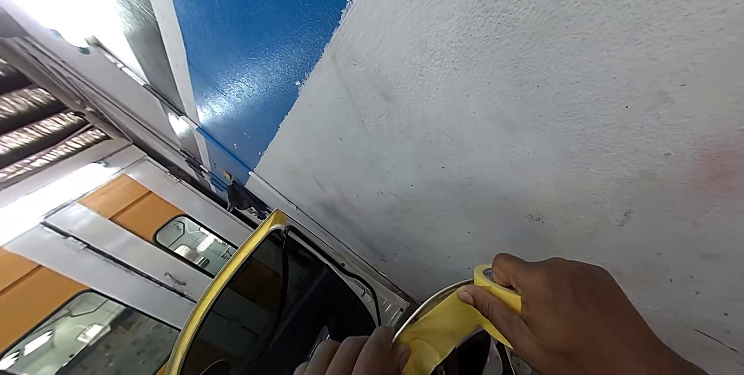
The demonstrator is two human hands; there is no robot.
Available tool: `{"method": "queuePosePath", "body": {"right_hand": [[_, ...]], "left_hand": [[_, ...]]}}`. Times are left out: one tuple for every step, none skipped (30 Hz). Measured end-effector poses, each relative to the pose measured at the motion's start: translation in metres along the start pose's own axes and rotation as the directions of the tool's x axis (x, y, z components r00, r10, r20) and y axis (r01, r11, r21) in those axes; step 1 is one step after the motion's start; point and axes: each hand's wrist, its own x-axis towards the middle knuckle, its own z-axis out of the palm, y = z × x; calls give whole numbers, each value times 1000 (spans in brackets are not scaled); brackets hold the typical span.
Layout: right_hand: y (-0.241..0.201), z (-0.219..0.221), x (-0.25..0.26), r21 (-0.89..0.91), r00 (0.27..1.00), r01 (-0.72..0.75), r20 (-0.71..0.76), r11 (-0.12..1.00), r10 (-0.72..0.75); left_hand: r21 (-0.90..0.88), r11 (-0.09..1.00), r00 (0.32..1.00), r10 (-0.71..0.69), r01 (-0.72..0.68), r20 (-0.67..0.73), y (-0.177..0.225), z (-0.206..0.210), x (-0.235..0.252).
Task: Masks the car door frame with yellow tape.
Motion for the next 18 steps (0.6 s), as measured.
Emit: {"method": "queuePosePath", "body": {"right_hand": [[-1,1,2,8,1000,-15,20,1000,15],[-2,1,3,11,999,-31,44,999,30],[-4,0,3,13,997,-44,65,999,43],[-5,1,3,16,996,-53,78,998,51],[-5,2,3,21,995,-59,86,998,57],[-6,2,4,23,993,-65,104,998,62],[-7,1,5,27,987,-77,142,997,72],[-9,-2,7,37,973,-102,213,994,92],[-11,-5,10,47,947,-132,300,990,113],[-14,-6,13,53,920,-160,371,986,129],[-16,-8,15,50,895,-178,423,983,141],[-20,-10,17,43,872,-193,465,980,151],[-23,-12,18,32,853,-201,497,979,159],[-25,-14,20,21,835,-207,525,978,165],[-28,-16,22,12,817,-210,552,978,168],[-30,-18,24,7,799,-210,578,978,168],[-32,-19,26,5,785,-208,598,978,164],[-33,-20,29,6,772,-205,615,979,158]], "left_hand": [[-7,1000,1000,-4,4,6,0,4,4],[0,1000,1000,-2,2,4,1,6,8],[16,1000,1000,3,-3,3,2,7,12],[37,999,1000,10,-11,6,4,7,16],[57,998,1000,22,-23,20,5,6,20],[73,997,999,37,-39,34,7,5,24],[87,995,997,50,-54,51,8,4,29],[94,993,996,58,-65,72,9,3,33],[93,993,994,59,-67,93,10,3,36],[86,994,992,57,-67,112,10,3,38],[78,995,990,60,-70,128,10,2,41],[69,995,988,64,-75,140,9,2,43],[57,995,986,67,-77,153,8,1,44],[42,996,983,71,-79,166,7,1,46],[32,996,981,79,-86,178,7,1,47],[26,995,978,87,-93,188,6,0,49],[20,995,976,90,-96,196,6,0,49],[15,995,976,93,-98,199,5,0,50]]}}
